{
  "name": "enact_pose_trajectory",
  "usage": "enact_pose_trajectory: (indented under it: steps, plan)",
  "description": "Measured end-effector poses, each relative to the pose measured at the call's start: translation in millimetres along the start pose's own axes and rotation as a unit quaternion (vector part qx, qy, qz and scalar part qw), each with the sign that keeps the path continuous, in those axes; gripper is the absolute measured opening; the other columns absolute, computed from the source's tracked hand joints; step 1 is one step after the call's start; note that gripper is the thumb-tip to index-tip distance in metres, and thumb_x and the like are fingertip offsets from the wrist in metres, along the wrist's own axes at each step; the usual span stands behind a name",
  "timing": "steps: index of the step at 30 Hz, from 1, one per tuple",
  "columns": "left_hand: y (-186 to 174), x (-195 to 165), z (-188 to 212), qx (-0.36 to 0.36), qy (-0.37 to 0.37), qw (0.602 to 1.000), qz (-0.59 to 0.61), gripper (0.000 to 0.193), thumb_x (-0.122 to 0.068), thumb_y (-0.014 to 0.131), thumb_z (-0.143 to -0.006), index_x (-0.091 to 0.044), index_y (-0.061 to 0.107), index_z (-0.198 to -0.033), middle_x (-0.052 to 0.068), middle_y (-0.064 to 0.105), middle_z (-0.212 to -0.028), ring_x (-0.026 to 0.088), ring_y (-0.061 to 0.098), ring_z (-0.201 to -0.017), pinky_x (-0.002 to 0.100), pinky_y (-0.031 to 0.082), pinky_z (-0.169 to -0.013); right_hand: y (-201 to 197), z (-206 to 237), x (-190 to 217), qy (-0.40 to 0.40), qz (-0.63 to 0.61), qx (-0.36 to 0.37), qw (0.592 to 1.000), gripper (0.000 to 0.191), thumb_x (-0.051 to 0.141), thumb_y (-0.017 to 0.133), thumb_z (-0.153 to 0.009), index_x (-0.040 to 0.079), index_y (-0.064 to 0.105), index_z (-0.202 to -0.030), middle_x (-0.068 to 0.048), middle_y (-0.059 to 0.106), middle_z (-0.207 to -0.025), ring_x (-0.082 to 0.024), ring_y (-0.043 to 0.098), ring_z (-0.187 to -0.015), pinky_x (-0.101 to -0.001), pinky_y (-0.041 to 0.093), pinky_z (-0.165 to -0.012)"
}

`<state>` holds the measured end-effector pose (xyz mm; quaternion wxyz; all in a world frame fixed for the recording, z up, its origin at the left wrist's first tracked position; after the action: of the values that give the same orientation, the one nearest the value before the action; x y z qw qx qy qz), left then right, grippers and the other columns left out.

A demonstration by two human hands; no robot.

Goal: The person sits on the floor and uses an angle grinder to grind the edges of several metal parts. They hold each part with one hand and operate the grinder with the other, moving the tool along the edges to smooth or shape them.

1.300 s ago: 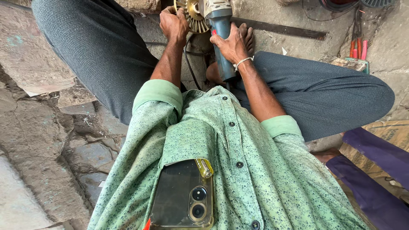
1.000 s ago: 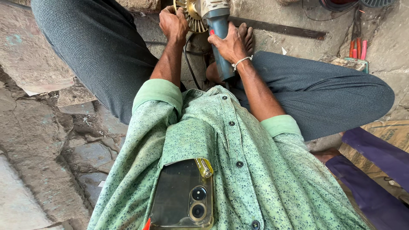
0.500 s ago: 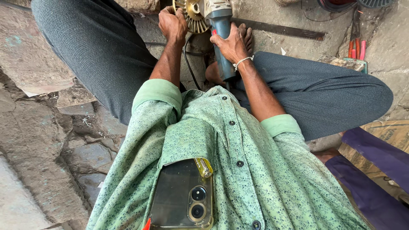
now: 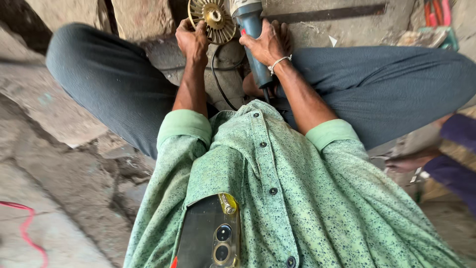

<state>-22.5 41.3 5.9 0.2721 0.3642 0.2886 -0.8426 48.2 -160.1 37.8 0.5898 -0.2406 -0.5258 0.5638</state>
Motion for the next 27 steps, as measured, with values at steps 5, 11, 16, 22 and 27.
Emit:
enact_pose_trajectory:
  steps: [5,11,16,22,27]
  plan:
    - [-23.1,10.5,-4.3,0.033,0.088,0.987,0.129,0.026,-0.012,0.07,-0.093,-0.001,0.071,-0.117,0.012,0.078,-0.103,0.021,0.077,-0.091,0.036,0.066,-0.084,18.9,5.9,-4.6,0.065,-0.234,-0.019,0.97,0.055,0.049,0.08,-0.073,0.008,0.067,-0.108,-0.012,0.072,-0.097,-0.029,0.072,-0.088,-0.0434,0.058,-0.077]
    - [-75.0,68.1,9.1,0.131,0.045,0.942,0.307,0.032,-0.018,0.066,-0.101,-0.002,0.064,-0.128,0.008,0.075,-0.107,0.016,0.073,-0.092,0.033,0.062,-0.077,78.5,52.3,-27.9,0.057,-0.373,-0.077,0.923,0.051,0.043,0.08,-0.08,0.003,0.066,-0.11,-0.012,0.076,-0.095,-0.023,0.075,-0.083,-0.0383,0.061,-0.074]
    - [-95.9,95.0,30.1,0.208,0.035,0.9,0.383,0.027,-0.02,0.068,-0.103,-0.004,0.066,-0.124,0.007,0.074,-0.105,0.015,0.071,-0.09,0.03,0.061,-0.078,116.6,70.1,-42.6,0.071,-0.384,-0.075,0.918,0.045,0.033,0.079,-0.082,0.002,0.064,-0.111,-0.009,0.075,-0.092,-0.02,0.074,-0.08,-0.0379,0.062,-0.073]
    - [-88.6,103.6,37.6,0.223,0.002,0.878,0.423,0.026,-0.018,0.065,-0.102,-0.003,0.066,-0.123,0.008,0.075,-0.105,0.015,0.073,-0.087,0.029,0.063,-0.075,126.0,64.1,-48.6,0.05,-0.424,-0.041,0.903,0.049,0.038,0.075,-0.084,0.003,0.059,-0.115,-0.005,0.079,-0.092,-0.019,0.079,-0.085,-0.0359,0.064,-0.078]
    - [-66.7,88.7,22.1,0.24,-0.005,0.863,0.444,0.026,-0.018,0.065,-0.102,-0.003,0.064,-0.123,0.01,0.075,-0.105,0.016,0.073,-0.087,0.03,0.063,-0.075,109.6,37.1,-53.8,0.05,-0.341,-0.029,0.938,0.063,0.05,0.076,-0.082,0.005,0.055,-0.12,-0.01,0.067,-0.093,-0.025,0.072,-0.075,-0.0419,0.064,-0.067]
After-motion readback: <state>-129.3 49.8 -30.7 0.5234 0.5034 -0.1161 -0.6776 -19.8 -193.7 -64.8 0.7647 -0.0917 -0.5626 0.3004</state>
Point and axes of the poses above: each hand's wrist, its own z-axis away from the middle knuckle, its own y-axis out of the palm, x = y × z, the point moved 2 cm from there along -z, towards the middle knuckle
